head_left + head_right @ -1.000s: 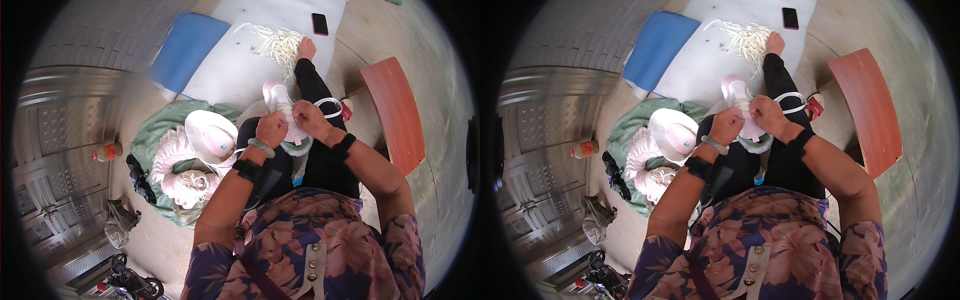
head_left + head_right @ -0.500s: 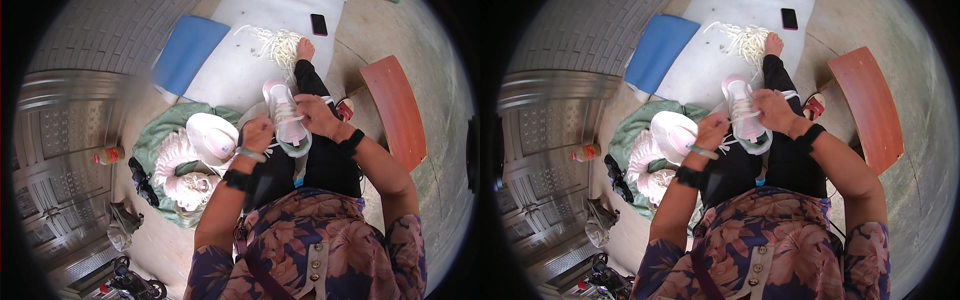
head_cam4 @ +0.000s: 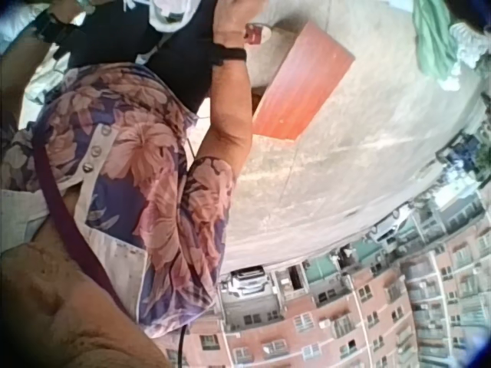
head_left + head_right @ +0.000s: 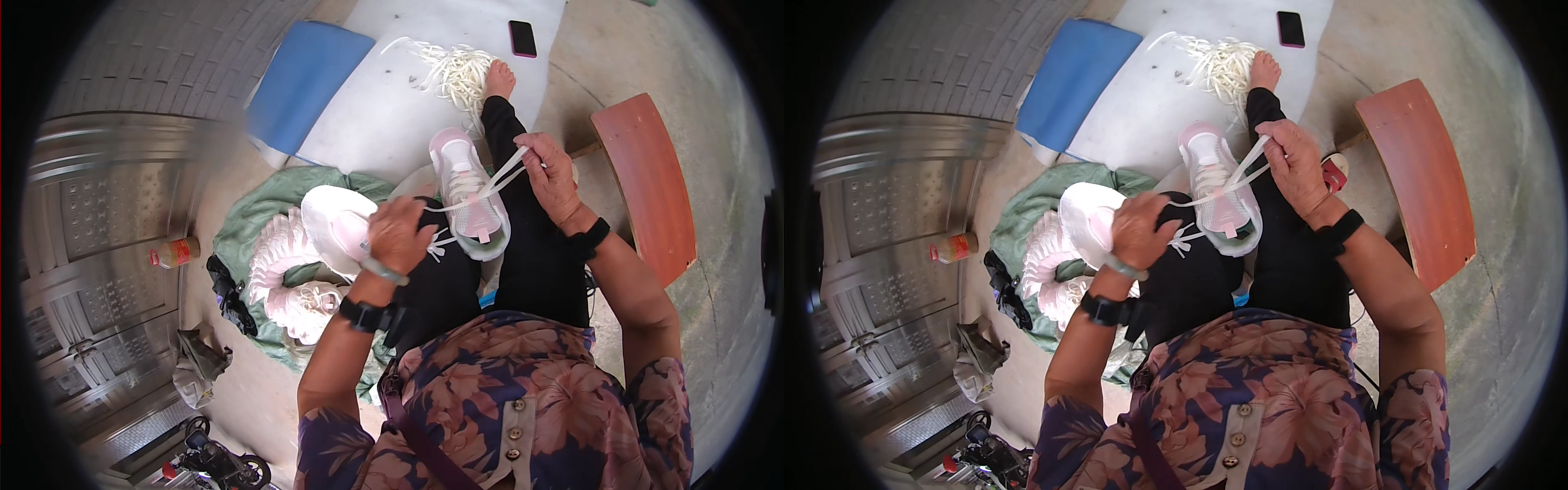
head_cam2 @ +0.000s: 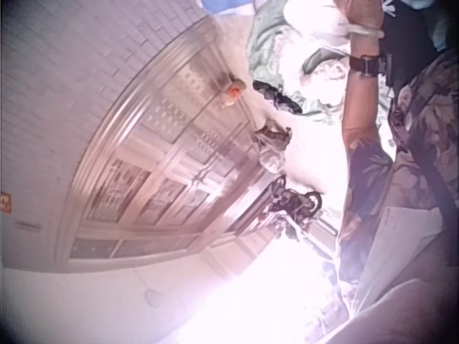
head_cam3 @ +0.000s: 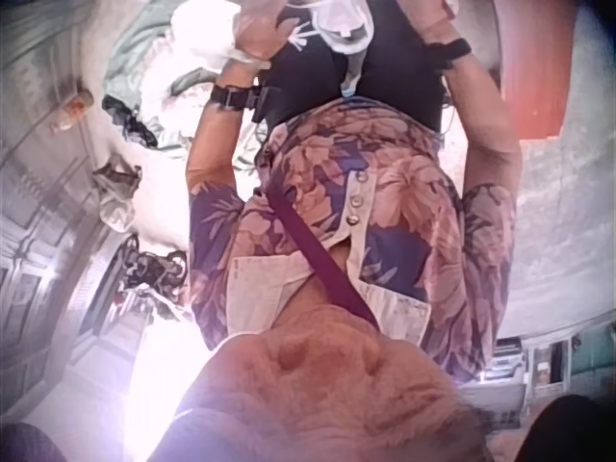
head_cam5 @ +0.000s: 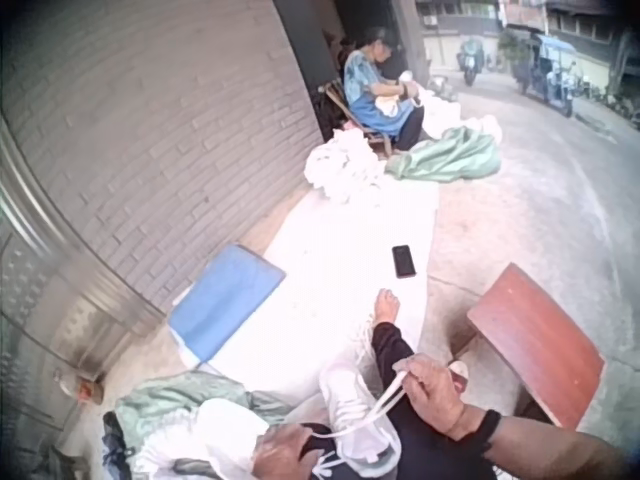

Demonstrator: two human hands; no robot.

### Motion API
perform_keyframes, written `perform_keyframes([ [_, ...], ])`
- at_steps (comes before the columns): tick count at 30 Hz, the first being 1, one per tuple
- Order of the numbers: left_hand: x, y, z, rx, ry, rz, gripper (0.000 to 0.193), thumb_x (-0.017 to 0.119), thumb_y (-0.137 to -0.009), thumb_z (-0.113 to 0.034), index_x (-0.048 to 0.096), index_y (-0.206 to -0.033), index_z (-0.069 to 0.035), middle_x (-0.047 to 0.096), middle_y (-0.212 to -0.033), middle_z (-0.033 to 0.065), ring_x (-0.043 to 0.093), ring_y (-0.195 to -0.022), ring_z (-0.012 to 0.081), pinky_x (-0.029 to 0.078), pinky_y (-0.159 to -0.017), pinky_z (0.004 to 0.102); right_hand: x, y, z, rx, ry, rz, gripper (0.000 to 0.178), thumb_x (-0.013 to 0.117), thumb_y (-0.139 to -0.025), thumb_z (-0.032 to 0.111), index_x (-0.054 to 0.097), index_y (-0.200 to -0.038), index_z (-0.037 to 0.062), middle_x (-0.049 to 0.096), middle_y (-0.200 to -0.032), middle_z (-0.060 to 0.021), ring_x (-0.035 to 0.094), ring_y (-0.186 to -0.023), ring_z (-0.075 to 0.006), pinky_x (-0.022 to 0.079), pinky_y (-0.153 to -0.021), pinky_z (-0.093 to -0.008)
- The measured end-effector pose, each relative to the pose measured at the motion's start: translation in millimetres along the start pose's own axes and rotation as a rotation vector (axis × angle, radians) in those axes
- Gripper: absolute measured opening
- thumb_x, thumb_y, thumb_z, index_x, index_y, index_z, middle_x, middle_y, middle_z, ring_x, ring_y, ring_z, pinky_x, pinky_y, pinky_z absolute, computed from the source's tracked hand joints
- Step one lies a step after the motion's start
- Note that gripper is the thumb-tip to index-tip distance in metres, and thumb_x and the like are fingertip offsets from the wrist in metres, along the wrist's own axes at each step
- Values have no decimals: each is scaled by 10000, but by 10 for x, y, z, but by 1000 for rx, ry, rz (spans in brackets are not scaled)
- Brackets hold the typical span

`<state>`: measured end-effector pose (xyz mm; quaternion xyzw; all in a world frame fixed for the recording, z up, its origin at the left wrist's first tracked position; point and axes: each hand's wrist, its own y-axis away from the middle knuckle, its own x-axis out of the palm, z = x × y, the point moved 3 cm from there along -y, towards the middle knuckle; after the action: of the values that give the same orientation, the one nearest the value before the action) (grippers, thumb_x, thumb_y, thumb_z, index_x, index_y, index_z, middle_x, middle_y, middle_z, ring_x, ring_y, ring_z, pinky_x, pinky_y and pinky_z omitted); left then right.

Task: Lacing up new white sneakers in an outdoor assembly area.

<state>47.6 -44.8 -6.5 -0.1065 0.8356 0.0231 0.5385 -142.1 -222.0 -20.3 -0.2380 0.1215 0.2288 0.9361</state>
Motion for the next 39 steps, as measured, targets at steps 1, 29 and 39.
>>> perform_keyframes([
  [1,64,-103,-108,63,-58,-30,244,655,-662,-197,579,-859,-73,566,-855,106,525,-833,303,391,-740,423,1,-10,29,-3,12,12,148,525,-780,-11,573,-912,39,558,-765,-63,559,-743,-183,418,-751,-271],
  [29,237,-258,-277,49,-131,187,95,501,-788,-150,511,-751,-64,555,-579,127,564,-586,329,386,-562,447,252,-202,-415,206,556,8,81,506,-811,143,501,-873,92,577,-623,-122,584,-602,-286,443,-547,-390],
  [39,-266,50,88,111,-394,55,27,518,-684,-71,492,-689,-75,532,-552,99,548,-544,293,378,-540,406,406,83,-279,450,-353,200,111,457,-793,39,562,-775,9,564,-707,-85,539,-621,-184,427,-586,-267],
])
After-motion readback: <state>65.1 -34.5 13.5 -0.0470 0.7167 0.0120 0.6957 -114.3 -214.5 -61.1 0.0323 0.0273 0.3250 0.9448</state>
